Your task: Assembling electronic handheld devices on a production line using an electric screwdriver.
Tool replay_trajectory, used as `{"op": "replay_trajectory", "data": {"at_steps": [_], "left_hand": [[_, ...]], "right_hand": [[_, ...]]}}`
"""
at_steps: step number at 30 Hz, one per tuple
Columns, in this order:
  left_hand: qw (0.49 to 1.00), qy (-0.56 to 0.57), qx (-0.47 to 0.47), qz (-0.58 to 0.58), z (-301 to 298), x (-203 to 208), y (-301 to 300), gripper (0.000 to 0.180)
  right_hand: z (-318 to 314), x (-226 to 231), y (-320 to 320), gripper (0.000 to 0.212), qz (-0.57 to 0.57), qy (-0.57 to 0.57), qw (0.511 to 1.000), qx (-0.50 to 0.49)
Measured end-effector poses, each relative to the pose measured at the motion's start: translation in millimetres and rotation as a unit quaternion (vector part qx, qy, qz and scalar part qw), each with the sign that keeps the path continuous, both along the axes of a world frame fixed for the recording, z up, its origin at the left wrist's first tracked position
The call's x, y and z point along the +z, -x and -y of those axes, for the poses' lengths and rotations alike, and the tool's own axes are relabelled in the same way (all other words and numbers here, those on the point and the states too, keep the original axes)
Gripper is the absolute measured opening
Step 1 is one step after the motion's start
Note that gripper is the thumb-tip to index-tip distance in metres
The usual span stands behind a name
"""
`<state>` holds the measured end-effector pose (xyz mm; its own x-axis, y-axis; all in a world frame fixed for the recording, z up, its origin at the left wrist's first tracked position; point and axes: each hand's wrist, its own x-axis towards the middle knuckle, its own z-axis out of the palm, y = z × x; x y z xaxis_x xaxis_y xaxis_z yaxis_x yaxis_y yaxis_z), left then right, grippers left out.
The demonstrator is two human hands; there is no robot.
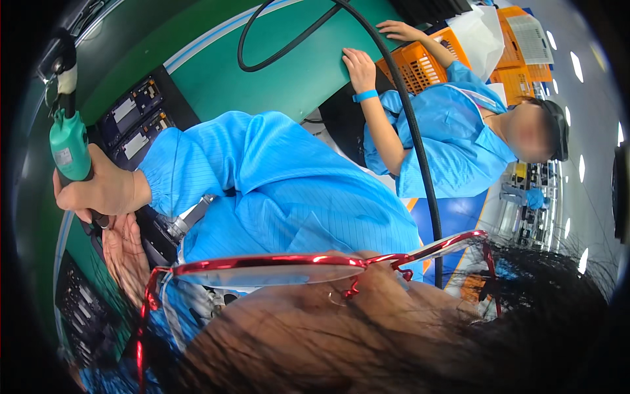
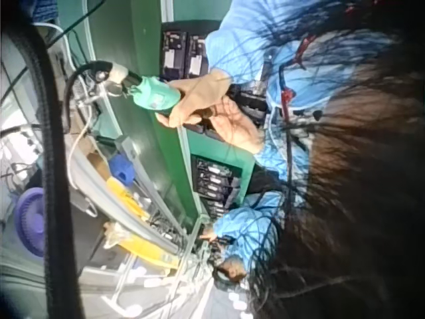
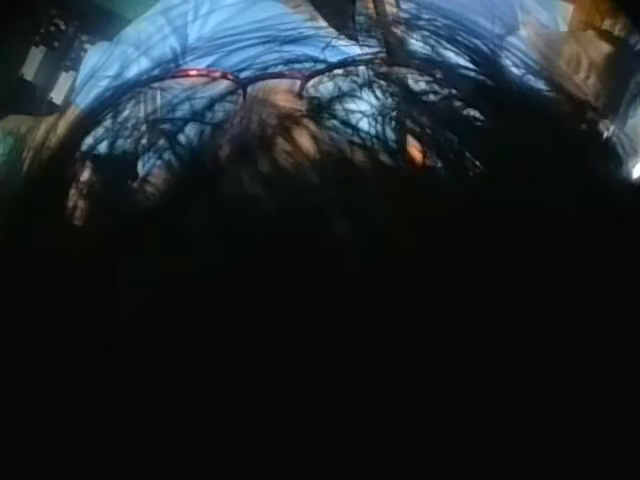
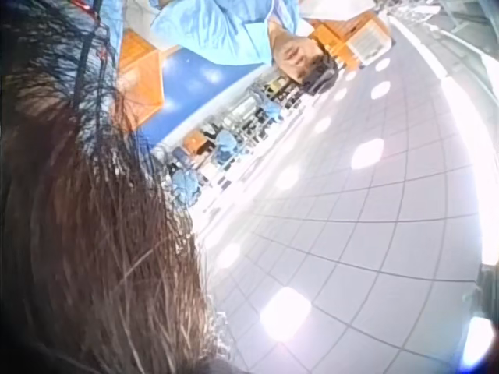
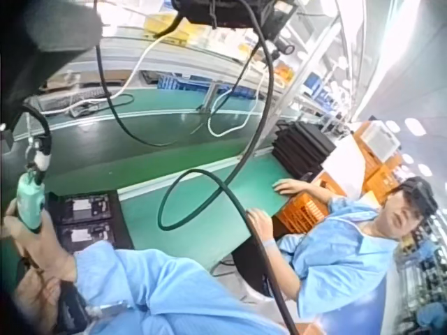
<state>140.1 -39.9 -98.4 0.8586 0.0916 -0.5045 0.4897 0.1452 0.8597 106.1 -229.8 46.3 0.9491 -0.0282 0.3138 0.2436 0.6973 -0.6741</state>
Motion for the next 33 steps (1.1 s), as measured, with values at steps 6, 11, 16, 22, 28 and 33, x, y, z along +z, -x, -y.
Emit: {"op": "replay_trajectory", "data": {"at_steps": [6,11,16,22,28,33], "left_hand": [[0.980,0.132,-0.132,0.071,-23,36,76,0.052],[0.942,0.274,-0.163,0.107,27,86,96,0.039],[0.952,0.279,-0.079,0.099,3,88,100,0.023],[0.961,0.256,-0.069,0.081,-1,86,96,0.027],[0.957,0.270,-0.079,0.067,-2,90,90,0.021],[0.945,0.312,-0.082,0.049,-1,92,86,0.017]], "right_hand": [[-13,5,7,0.012,0.074,0.049,0.990,-0.112],[-4,3,4,0.011,0.010,-0.014,0.999,-0.027],[-20,5,-2,0.015,-0.010,-0.084,0.995,0.049],[-24,1,-10,0.020,-0.029,-0.119,0.990,0.074],[-26,-2,-15,0.021,-0.003,-0.102,0.992,0.078],[-16,8,-17,0.022,0.038,-0.096,0.991,0.087]]}}
